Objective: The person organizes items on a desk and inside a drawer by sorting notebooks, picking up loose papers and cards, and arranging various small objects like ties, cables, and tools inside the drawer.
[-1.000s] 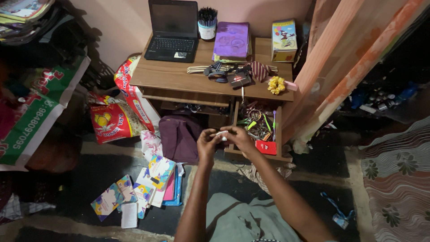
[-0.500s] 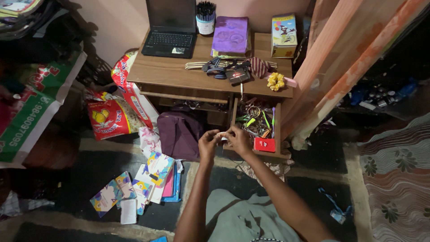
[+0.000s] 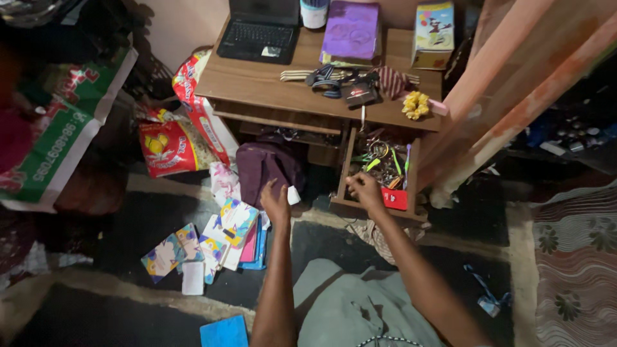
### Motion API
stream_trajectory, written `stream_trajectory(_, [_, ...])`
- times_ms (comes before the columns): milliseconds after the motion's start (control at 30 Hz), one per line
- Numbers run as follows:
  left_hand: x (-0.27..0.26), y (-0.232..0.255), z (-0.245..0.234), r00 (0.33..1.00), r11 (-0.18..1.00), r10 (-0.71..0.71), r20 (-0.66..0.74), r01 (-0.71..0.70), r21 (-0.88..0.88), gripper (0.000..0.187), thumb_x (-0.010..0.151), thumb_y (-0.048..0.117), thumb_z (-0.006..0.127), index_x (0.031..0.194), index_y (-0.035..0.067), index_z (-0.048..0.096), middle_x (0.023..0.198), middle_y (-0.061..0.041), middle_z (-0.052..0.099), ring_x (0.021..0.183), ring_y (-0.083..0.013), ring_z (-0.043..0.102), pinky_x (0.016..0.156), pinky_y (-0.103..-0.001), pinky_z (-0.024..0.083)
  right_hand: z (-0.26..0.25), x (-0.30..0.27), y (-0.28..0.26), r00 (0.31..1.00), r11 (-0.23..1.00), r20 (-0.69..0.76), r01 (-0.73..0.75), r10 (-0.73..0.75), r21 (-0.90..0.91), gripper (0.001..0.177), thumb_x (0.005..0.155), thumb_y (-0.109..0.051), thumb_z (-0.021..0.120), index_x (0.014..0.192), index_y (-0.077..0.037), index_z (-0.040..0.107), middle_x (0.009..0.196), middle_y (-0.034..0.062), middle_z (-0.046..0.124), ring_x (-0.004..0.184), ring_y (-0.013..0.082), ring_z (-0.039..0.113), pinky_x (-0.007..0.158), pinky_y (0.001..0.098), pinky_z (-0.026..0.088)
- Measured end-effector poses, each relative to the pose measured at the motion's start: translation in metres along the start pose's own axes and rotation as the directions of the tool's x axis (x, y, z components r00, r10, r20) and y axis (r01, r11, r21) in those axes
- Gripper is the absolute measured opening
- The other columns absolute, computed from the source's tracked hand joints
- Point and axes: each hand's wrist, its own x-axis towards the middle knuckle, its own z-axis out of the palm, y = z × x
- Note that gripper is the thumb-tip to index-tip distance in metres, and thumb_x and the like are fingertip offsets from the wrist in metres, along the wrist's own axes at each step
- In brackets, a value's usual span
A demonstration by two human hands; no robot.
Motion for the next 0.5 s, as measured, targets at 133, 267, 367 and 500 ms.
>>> stream_trajectory(133, [-0.004, -0.013, 0.004, 0.995, 0.997, -0.07, 0.069, 0.072, -0.041, 0.034, 0.089, 0.02, 0.076, 0.12, 0.009, 0.071, 0.127, -0.018, 0.068, 0.123, -0.0372, 0.058, 0.106, -0.046, 0.042, -0.015, 0.0, 0.008, 0.997, 0.99, 0.004, -0.077, 0.077, 0.114, 0.021, 0.098, -0.024, 0.07, 0.09, -0.004, 0.068, 0.074, 0.002, 0.065, 0.059, 0.0076, 0.058, 0.053, 0.0247, 0.046])
stream_trajectory(267, [-0.015, -0.024, 0.027, 0.988, 0.996, -0.03, 0.151, 0.043, -0.081, 0.034, 0.085, 0.015, 0.076, 0.117, 0.006, 0.071, 0.127, -0.019, 0.067, 0.123, -0.0368, 0.059, 0.107, -0.045, 0.043, -0.039, 0.003, 0.028, 0.996, 0.972, -0.015, -0.086, 0.092, 0.22, 0.02, 0.097, -0.021, 0.07, 0.089, -0.003, 0.066, 0.073, 0.0019, 0.064, 0.058, 0.0082, 0.058, 0.052, 0.0254, 0.048])
stream_trajectory(367, [-0.027, -0.03, 0.054, 0.973, 0.987, 0.004, 0.23, 0.033, -0.158, 0.035, 0.085, 0.013, 0.076, 0.118, 0.003, 0.07, 0.128, -0.019, 0.069, 0.128, -0.0371, 0.058, 0.111, -0.044, 0.041, -0.07, 0.004, 0.048, 0.995, 0.97, -0.069, -0.056, 0.074, 0.237, 0.02, 0.099, -0.021, 0.067, 0.088, -0.004, 0.066, 0.074, 0.001, 0.064, 0.061, 0.007, 0.059, 0.055, 0.0238, 0.05])
stream_trajectory(500, [-0.05, -0.028, 0.087, 0.888, 0.952, -0.051, 0.458, 0.182, -0.246, 0.043, 0.086, 0.017, 0.074, 0.127, 0.006, 0.065, 0.131, -0.018, 0.068, 0.125, -0.0351, 0.064, 0.111, -0.042, 0.046, -0.116, 0.007, 0.074, 0.975, 0.968, -0.191, -0.064, 0.112, 0.242, 0.02, 0.099, -0.021, 0.069, 0.087, -0.005, 0.064, 0.075, 0.0015, 0.064, 0.061, 0.0079, 0.057, 0.056, 0.0236, 0.048])
